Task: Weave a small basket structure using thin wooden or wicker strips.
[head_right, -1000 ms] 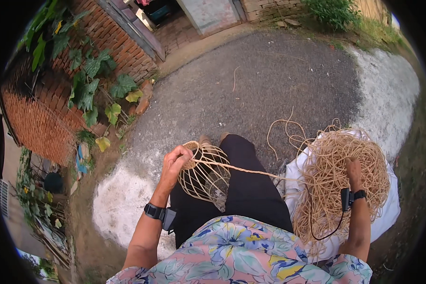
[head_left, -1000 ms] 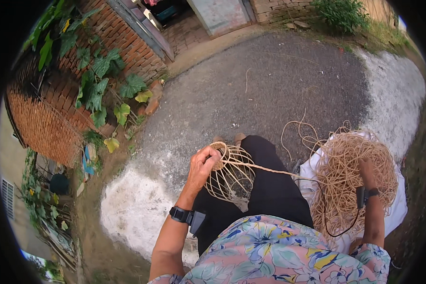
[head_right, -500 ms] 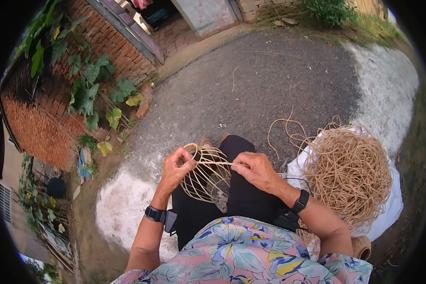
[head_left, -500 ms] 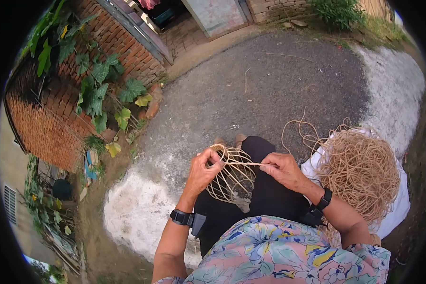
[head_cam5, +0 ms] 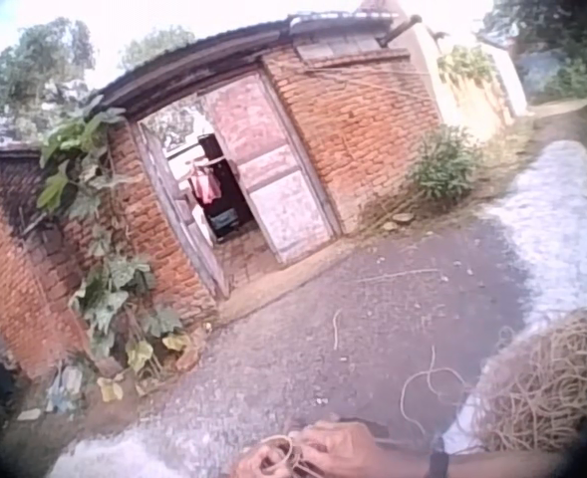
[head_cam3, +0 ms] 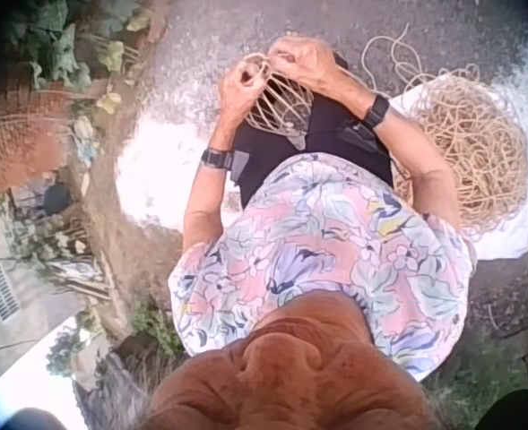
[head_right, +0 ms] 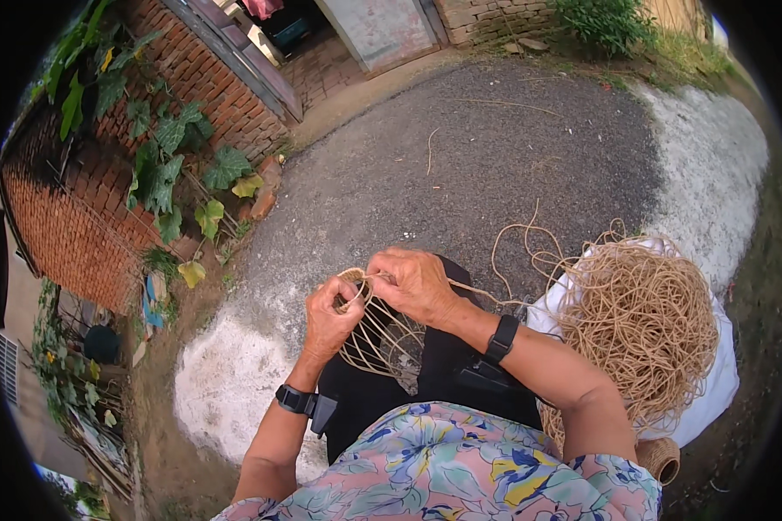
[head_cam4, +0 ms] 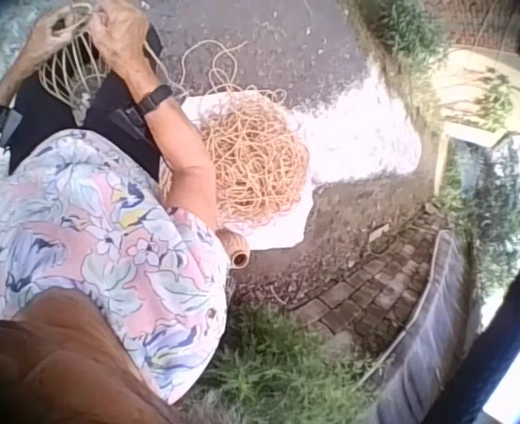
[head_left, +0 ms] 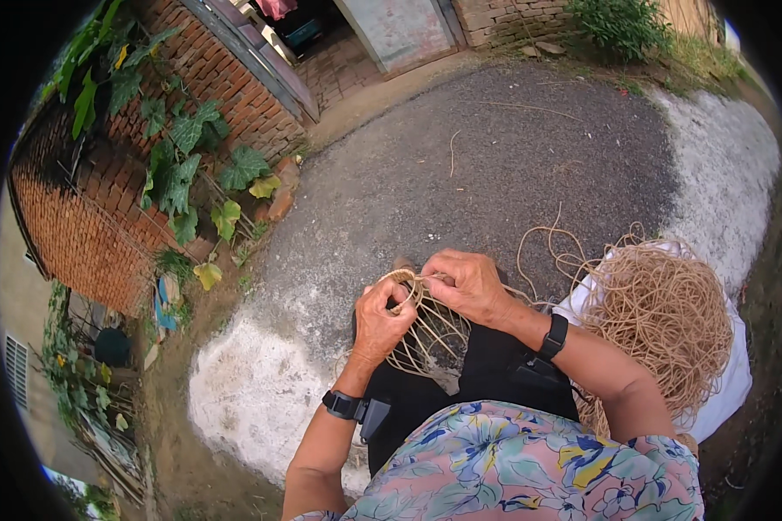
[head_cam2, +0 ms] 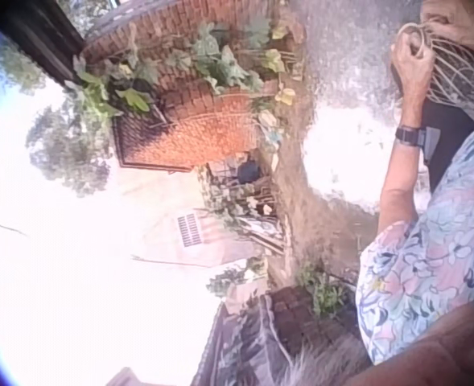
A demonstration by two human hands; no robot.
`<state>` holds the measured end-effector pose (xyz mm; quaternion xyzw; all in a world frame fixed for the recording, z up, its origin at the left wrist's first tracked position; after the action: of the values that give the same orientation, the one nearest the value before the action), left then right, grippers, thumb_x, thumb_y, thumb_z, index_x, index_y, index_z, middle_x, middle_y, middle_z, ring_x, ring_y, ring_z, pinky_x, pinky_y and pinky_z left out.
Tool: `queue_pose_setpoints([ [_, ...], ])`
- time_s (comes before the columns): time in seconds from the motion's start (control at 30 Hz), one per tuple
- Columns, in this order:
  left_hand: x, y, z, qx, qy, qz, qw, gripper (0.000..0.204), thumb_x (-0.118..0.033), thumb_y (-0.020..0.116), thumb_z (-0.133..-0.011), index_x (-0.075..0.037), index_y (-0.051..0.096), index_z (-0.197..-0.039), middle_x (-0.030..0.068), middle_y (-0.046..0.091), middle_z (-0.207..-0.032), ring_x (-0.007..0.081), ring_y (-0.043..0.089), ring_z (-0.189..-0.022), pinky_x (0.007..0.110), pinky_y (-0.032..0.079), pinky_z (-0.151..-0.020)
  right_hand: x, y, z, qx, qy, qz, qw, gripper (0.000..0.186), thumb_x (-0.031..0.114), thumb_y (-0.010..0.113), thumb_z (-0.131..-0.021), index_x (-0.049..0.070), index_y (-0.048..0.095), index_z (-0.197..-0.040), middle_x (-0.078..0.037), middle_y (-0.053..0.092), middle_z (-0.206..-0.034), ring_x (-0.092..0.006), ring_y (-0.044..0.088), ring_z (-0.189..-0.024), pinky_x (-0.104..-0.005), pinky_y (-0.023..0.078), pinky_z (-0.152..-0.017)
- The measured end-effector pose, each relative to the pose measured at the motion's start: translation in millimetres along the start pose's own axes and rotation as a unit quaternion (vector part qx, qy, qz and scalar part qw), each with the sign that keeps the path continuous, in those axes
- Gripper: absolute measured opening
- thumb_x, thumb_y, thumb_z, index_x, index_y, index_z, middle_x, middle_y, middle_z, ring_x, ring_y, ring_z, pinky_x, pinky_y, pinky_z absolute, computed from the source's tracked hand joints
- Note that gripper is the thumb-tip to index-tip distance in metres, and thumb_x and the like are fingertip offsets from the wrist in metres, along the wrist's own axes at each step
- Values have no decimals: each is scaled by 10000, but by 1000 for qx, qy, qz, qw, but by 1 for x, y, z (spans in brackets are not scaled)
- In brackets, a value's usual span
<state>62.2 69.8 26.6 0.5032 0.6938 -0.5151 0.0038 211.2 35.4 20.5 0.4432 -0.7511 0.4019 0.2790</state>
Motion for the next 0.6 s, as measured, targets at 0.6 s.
queue_pose_setpoints([
  [0.6,-8,5,-2,23,14,-30,999,116,-27,626,-747,-49,512,-758,99,667,-751,305,633,-682,386,491,-696,-4,4,6,0,10,23,1000,108,154,609,-812,77,675,-847,-114,640,-820,-355,638,-754,-457,502,-687],
])
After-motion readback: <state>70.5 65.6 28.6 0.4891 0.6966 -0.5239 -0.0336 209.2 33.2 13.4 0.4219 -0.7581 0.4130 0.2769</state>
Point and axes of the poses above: each hand's wrist, its own z-axis away from the middle knuckle, its own y-axis out of the palm, x = y × z, the point moved 10 cm from there along -z, towards the middle knuckle
